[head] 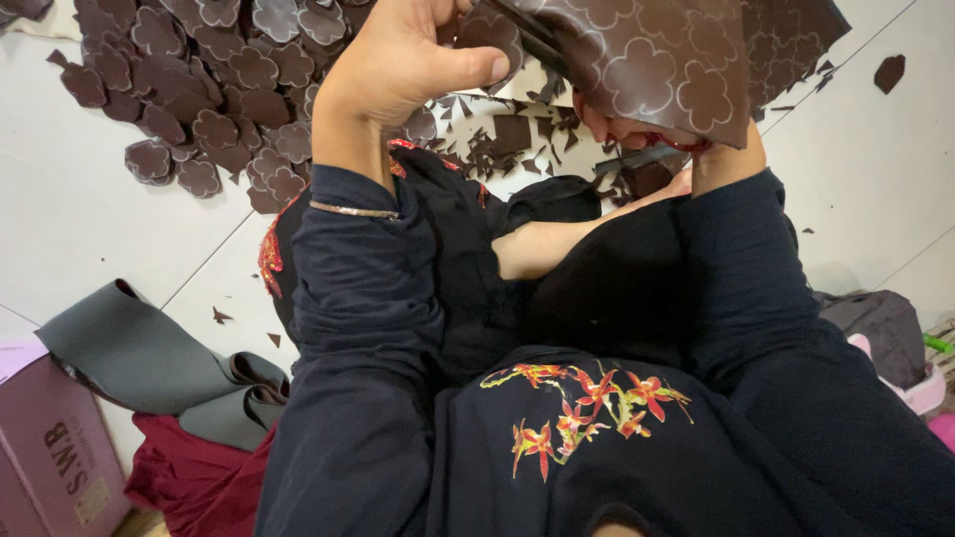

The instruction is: The person sits on the floor and uses red-handled scissors to cut flower-shaped pieces from a brown patterned sheet. The cut shapes are placed in a growing pile to the left, while scraps fall onto the floor.

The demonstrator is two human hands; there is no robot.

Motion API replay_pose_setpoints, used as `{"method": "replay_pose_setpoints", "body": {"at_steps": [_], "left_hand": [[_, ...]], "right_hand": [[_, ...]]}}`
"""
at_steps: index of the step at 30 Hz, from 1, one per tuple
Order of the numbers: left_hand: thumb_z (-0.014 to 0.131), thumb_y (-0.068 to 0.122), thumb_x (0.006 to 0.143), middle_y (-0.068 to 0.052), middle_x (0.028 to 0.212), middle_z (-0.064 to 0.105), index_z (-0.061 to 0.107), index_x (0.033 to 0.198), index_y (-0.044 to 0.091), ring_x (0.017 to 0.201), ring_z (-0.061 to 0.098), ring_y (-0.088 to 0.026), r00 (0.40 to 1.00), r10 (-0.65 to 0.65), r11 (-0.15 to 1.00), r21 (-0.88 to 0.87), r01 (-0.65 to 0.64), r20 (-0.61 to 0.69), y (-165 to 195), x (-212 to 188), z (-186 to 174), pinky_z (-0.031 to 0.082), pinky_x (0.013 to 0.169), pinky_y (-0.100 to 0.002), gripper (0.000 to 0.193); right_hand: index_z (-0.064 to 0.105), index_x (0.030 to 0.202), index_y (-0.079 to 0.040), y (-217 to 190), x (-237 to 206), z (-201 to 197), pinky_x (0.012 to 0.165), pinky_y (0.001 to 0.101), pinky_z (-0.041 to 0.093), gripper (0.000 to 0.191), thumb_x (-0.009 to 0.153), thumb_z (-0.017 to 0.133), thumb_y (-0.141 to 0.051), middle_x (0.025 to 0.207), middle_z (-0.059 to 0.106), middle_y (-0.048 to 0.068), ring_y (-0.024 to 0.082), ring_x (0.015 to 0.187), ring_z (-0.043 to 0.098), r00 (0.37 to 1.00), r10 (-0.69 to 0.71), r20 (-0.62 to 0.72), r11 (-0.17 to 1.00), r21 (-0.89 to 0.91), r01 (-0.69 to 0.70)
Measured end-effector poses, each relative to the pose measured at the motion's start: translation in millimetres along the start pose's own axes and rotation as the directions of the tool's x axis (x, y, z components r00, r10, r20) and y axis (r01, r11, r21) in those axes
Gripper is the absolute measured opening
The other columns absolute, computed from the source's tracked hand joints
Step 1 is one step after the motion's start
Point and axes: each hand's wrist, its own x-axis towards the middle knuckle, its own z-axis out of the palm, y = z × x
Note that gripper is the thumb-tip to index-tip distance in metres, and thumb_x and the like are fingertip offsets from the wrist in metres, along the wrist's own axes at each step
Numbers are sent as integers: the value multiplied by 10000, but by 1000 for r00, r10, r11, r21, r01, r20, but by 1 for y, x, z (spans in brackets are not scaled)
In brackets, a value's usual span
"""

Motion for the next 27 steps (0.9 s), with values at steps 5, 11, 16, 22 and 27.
{"method": "replay_pose_setpoints", "body": {"at_steps": [5, 11, 16, 22, 27], "left_hand": [[841, 61, 929, -17, 1261, 665, 625, 1336, 24, 1175, 630, -142, 1000, -8, 999, -34, 9, 14, 3, 0, 1, 546, 1028, -302, 462], [872, 49, 914, 11, 1076, 552, 598, 1151, 9, 981, 521, -100, 999, 8, 997, 81, -6, -35, 3, 0, 1, 471, 851, -269, 365], [816, 81, 833, 59, 984, 601, 631, 1075, 66, 915, 563, -77, 997, -67, 996, 59, 69, -40, 4, -1, 1, 499, 807, -256, 305], [848, 30, 917, 29, 960, 544, 625, 1075, -4, 855, 488, -82, 1000, -4, 993, 120, 7, -25, -1, 1, -2, 456, 781, -258, 275], [808, 38, 887, 8, 1112, 675, 657, 1201, 13, 1020, 640, -107, 999, -21, 998, 52, 19, 32, 1, 2, -2, 554, 899, -277, 350]], "right_hand": [[645, 1171, 11, 0, 2, 3, 564, 241, 477, 497, 931, 768, -407, 947, 672, 85, 114, 709, 589, 1000, -2, -6, 1000, -1, 2], [642, 1166, 15, 1, -1, 3, 558, 240, 478, 499, 927, 774, -403, 938, 668, 88, 114, 705, 591, 1000, -5, -21, 1000, -5, 5], [639, 1162, 18, 5, -4, 2, 553, 239, 480, 500, 924, 779, -399, 931, 664, 90, 115, 702, 592, 1000, -5, -30, 1000, -3, 5], [636, 1157, 21, 9, -6, -2, 546, 239, 481, 502, 920, 786, -395, 921, 660, 92, 115, 698, 594, 998, -11, -59, 1000, -17, 10], [634, 1153, 24, 9, -4, 5, 541, 238, 483, 503, 917, 791, -392, 914, 657, 94, 115, 695, 595, 998, -29, -62, 999, -26, 28]]}}
